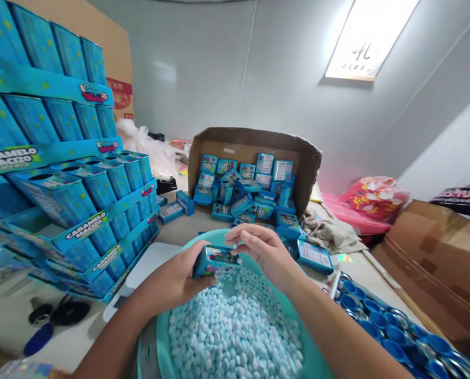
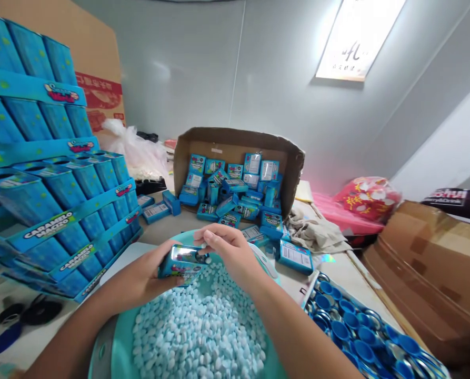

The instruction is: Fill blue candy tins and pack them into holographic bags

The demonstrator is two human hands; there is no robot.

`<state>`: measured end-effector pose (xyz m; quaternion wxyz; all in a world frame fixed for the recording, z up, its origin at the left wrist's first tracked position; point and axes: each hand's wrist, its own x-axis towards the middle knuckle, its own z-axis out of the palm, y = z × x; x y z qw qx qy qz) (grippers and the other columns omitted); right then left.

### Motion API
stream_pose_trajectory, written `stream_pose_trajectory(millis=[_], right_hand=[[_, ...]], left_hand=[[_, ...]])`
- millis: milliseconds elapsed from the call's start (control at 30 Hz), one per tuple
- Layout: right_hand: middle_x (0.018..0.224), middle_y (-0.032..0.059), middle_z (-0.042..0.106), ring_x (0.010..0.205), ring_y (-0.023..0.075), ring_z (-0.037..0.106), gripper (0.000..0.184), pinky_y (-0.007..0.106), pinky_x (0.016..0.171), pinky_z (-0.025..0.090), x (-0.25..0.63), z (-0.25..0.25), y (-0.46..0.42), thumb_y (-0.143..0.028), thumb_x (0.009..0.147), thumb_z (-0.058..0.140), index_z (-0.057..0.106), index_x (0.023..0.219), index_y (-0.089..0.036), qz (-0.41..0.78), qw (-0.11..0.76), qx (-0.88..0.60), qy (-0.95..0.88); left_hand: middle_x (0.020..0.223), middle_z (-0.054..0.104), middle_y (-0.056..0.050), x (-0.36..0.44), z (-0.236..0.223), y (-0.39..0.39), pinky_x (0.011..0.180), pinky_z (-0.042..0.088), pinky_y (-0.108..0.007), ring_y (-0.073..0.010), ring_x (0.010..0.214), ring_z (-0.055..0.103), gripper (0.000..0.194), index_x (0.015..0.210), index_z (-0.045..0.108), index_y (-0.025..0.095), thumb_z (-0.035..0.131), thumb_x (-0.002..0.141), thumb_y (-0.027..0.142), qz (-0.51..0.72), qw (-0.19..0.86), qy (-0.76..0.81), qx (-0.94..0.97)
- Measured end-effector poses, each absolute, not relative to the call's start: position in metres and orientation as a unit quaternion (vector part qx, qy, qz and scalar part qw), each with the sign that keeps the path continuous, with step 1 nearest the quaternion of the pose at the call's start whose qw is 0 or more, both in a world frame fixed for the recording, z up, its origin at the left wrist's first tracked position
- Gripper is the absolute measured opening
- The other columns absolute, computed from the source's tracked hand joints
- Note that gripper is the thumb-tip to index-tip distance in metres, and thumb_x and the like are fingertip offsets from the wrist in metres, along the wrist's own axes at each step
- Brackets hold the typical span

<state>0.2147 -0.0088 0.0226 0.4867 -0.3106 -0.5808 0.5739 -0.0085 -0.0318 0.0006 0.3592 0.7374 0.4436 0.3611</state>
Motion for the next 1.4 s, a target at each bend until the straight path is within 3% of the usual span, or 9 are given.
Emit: stream_pose_trajectory(millis=[167,333,500,633,933,1067,1200,1300,1400], right_hand=[[0.109,0.0085,0.072,0.098,0.0192,0.067,0.027,0.028,0.077,0.056,0.218,0.024,-0.008,-0.044,0.090,0.064,0.074,0.095,-0.020,0.645,0.478,-0.266,-0.535],[0.116,0.0071,0.069,0.101,0.0206,0.068,0.032,0.029,0.076,0.056,0.222,0.028,-0.008,-0.051,0.092,0.056,0.070,0.101,-0.023,0.671,0.460,-0.257,-0.521],[0.091,0.0038,0.067,0.083,0.0173,0.062,0.018,0.030,0.072,0.050,0.227,0.027,-0.008,-0.036,0.090,0.060,0.071,0.092,-0.021,0.427,0.515,-0.362,-0.649],[0.091,0.0034,0.064,0.084,0.0178,0.059,0.016,0.030,0.070,0.046,0.227,0.023,-0.007,-0.030,0.089,0.058,0.069,0.098,-0.022,0.313,0.414,-0.406,-0.752],[0.106,0.0034,0.064,0.083,0.0168,0.060,0.039,0.030,0.072,0.047,0.221,0.013,-0.005,-0.053,0.089,0.062,0.061,0.117,-0.027,0.403,0.278,-0.484,-0.725],[0.105,0.0038,0.062,0.086,0.0171,0.060,0.043,0.030,0.074,0.048,0.222,0.015,-0.006,-0.058,0.097,0.043,0.056,0.123,-0.027,0.443,0.337,-0.446,-0.701],[0.104,0.0044,0.061,0.082,0.0174,0.062,0.046,0.032,0.073,0.049,0.224,0.012,-0.004,-0.059,0.100,0.034,0.054,0.121,-0.025,0.459,0.397,-0.426,-0.671],[0.104,0.0036,0.064,0.086,0.0191,0.062,0.044,0.033,0.075,0.049,0.226,0.007,-0.003,-0.060,0.099,0.035,0.058,0.116,-0.026,0.409,0.307,-0.457,-0.727],[0.101,0.0041,0.067,0.090,0.0221,0.062,0.043,0.034,0.079,0.049,0.226,0.006,-0.005,-0.060,0.099,0.038,0.062,0.109,-0.026,0.360,0.190,-0.454,-0.793]], left_hand=[[0.108,0.069,-0.005,-0.010,0.000,-0.030,0.089,0.050,-0.037,-0.0303,0.098,0.065,0.047,0.122,0.059,0.028,0.070,0.079,0.042,0.302,0.351,0.445,0.767],[0.112,0.068,-0.006,-0.009,0.001,-0.031,0.088,0.050,-0.037,-0.0302,0.101,0.064,0.050,0.124,0.056,0.027,0.070,0.080,0.046,0.298,0.353,0.448,0.765],[0.114,0.068,-0.003,-0.007,0.004,-0.031,0.085,0.050,-0.033,-0.0273,0.102,0.064,0.048,0.125,0.055,0.028,0.069,0.081,0.043,0.302,0.373,0.448,0.754],[0.110,0.069,-0.003,-0.007,0.001,-0.029,0.082,0.050,-0.032,-0.0254,0.098,0.064,0.048,0.123,0.053,0.026,0.070,0.081,0.044,0.304,0.381,0.465,0.739],[0.101,0.068,-0.002,-0.009,0.005,-0.030,0.073,0.049,-0.030,-0.0239,0.091,0.064,0.042,0.115,0.055,0.024,0.070,0.080,0.044,0.270,0.355,0.454,0.771],[0.110,0.069,-0.002,-0.009,0.001,-0.029,0.080,0.052,-0.031,-0.0235,0.098,0.066,0.050,0.121,0.054,0.026,0.074,0.079,0.044,0.333,0.373,0.438,0.747],[0.113,0.070,-0.007,-0.009,-0.012,-0.023,0.088,0.055,-0.037,-0.0257,0.103,0.068,0.058,0.119,0.053,0.022,0.081,0.072,0.044,0.549,0.356,0.424,0.626],[0.110,0.072,-0.009,-0.009,-0.017,-0.020,0.090,0.057,-0.041,-0.0263,0.102,0.070,0.059,0.115,0.055,0.020,0.082,0.069,0.046,0.648,0.337,0.395,0.558],[0.111,0.072,-0.009,-0.008,-0.017,-0.017,0.091,0.059,-0.040,-0.0254,0.102,0.071,0.058,0.115,0.056,0.020,0.084,0.069,0.040,0.624,0.338,0.395,0.583]])
